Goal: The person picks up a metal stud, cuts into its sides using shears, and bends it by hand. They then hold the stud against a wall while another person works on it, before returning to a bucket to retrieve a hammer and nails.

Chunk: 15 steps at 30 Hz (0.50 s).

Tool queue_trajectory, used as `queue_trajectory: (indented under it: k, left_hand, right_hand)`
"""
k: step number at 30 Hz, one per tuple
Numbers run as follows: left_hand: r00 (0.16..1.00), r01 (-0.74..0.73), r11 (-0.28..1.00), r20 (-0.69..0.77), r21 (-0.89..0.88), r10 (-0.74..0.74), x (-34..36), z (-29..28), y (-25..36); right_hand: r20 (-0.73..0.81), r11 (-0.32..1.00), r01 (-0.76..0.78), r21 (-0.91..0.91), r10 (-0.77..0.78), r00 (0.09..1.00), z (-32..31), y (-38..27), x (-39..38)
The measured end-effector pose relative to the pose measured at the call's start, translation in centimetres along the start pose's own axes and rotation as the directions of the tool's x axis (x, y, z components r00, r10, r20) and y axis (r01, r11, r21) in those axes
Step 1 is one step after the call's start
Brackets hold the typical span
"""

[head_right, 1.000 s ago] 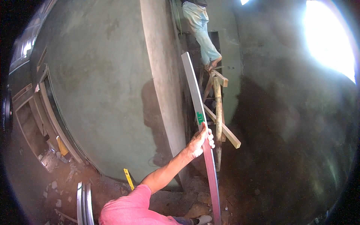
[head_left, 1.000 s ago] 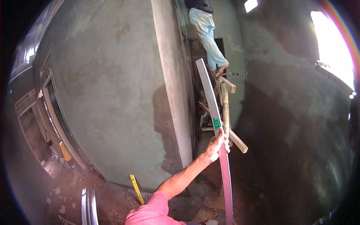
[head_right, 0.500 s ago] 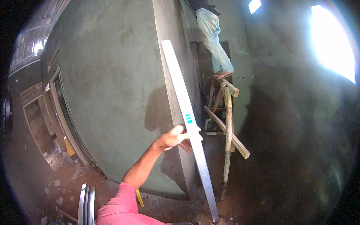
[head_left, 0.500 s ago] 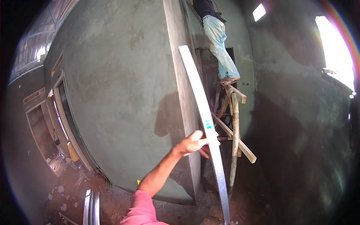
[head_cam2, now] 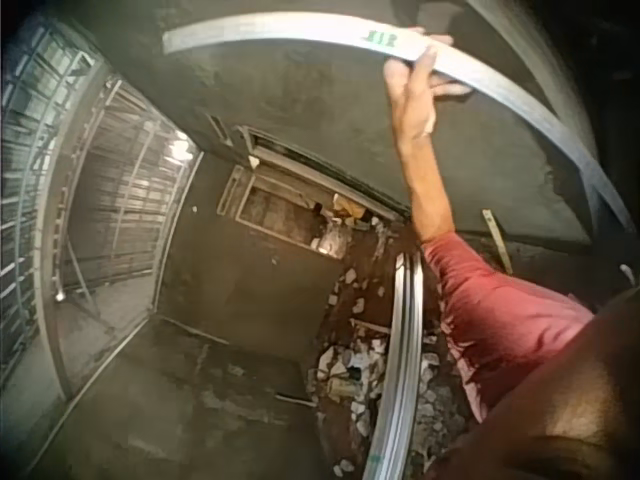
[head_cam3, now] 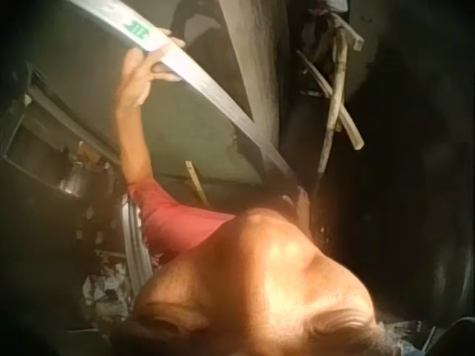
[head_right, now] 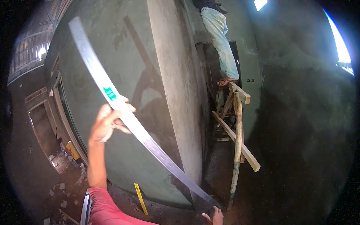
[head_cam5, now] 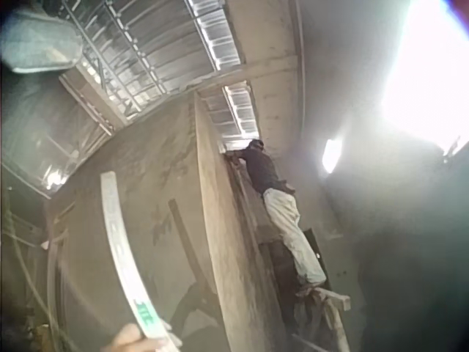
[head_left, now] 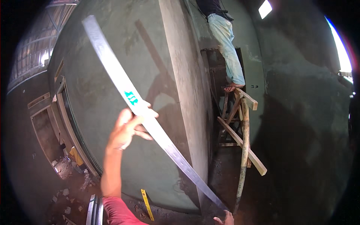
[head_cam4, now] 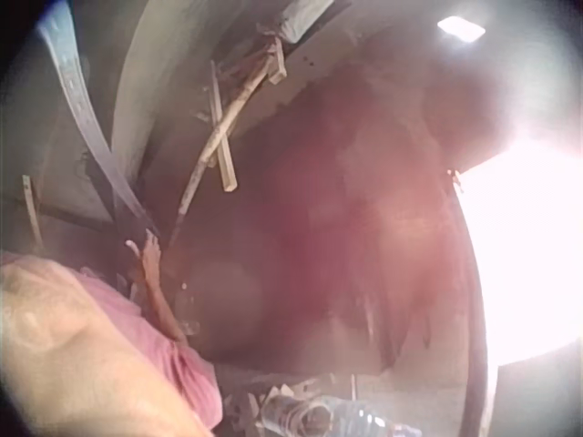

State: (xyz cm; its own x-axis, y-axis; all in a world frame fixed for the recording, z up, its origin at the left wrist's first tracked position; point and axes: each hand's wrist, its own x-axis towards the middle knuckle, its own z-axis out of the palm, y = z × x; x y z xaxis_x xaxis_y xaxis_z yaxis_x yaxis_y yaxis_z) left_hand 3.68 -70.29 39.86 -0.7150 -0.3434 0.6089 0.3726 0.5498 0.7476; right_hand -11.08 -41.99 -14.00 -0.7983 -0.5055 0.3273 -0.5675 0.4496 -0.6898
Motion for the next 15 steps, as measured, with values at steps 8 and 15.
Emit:
queue_trajectory:
  k: [8,15]
  left_hand:
    - [0.961,-0.204,0.964,-0.152,0.170,0.231,4.9,-1.7,7.6]
    - [0.911,-0.260,0.886,-0.206,0.384,0.357,7.5,-1.0,10.7]
  right_hand:
    - [0.305,0.068,-0.316,0.946,0.141,0.942,2.6,14.7,-4.2]
    - [0.125,0.867,-0.495,0.056,0.486,0.865,5.0,23.7,-8.8]
